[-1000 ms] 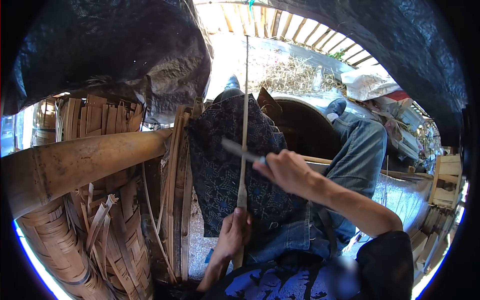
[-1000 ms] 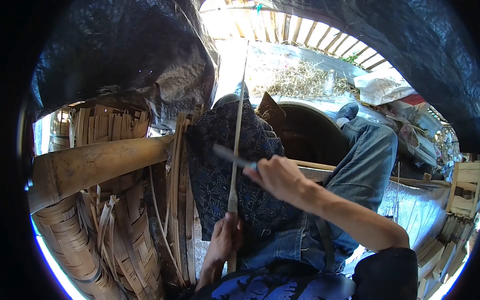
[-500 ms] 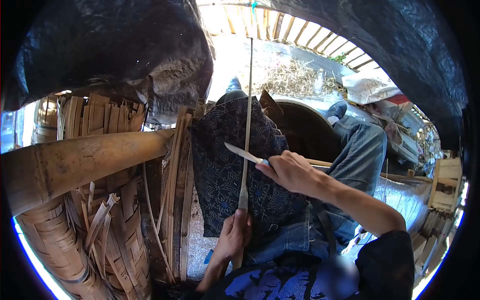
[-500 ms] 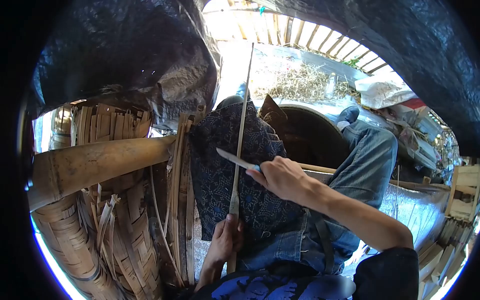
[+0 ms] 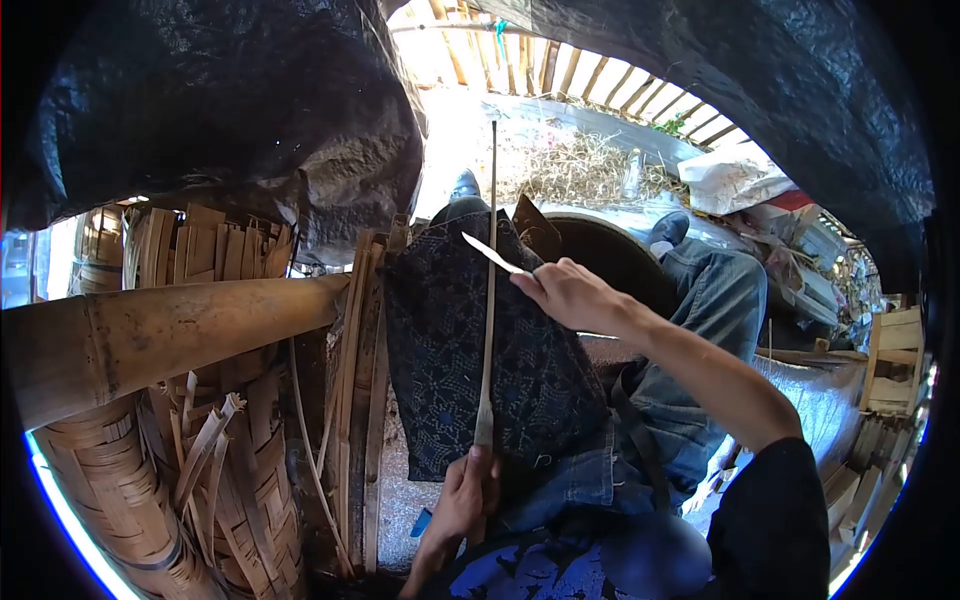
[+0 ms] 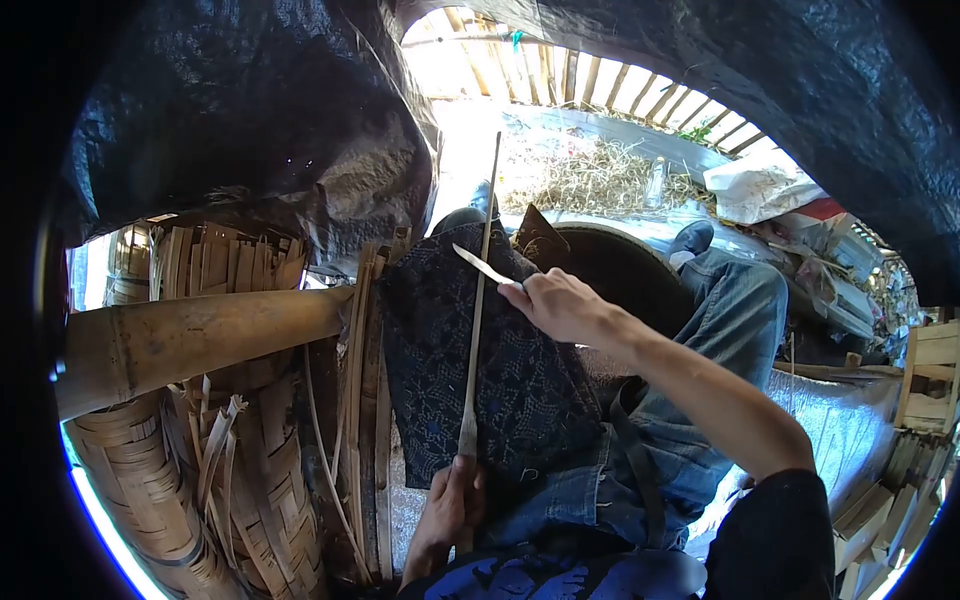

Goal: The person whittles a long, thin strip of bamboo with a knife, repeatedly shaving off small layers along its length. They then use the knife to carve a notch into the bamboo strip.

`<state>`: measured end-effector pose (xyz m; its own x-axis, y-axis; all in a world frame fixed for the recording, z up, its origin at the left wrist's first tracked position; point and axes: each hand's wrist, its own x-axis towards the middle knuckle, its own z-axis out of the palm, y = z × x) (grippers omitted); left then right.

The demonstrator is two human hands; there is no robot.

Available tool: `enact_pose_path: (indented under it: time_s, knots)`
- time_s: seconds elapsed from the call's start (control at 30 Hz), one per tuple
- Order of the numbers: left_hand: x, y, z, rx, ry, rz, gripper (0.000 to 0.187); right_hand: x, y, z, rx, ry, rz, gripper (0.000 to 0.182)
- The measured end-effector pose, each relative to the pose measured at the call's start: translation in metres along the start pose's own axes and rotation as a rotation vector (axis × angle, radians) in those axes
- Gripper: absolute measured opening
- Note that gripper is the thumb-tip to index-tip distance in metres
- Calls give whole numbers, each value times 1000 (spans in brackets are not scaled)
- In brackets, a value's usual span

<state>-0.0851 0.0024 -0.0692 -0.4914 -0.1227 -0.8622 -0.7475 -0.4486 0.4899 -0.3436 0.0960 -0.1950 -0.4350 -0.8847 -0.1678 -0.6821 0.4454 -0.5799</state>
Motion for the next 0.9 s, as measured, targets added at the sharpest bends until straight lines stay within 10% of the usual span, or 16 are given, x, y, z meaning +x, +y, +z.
enact_pose_path:
  time_s: [0.9]
  knots:
    - [-3, -11, -13, -324, -147, -72, 46, -21, -48, -42, 154, -132, 32, 48]
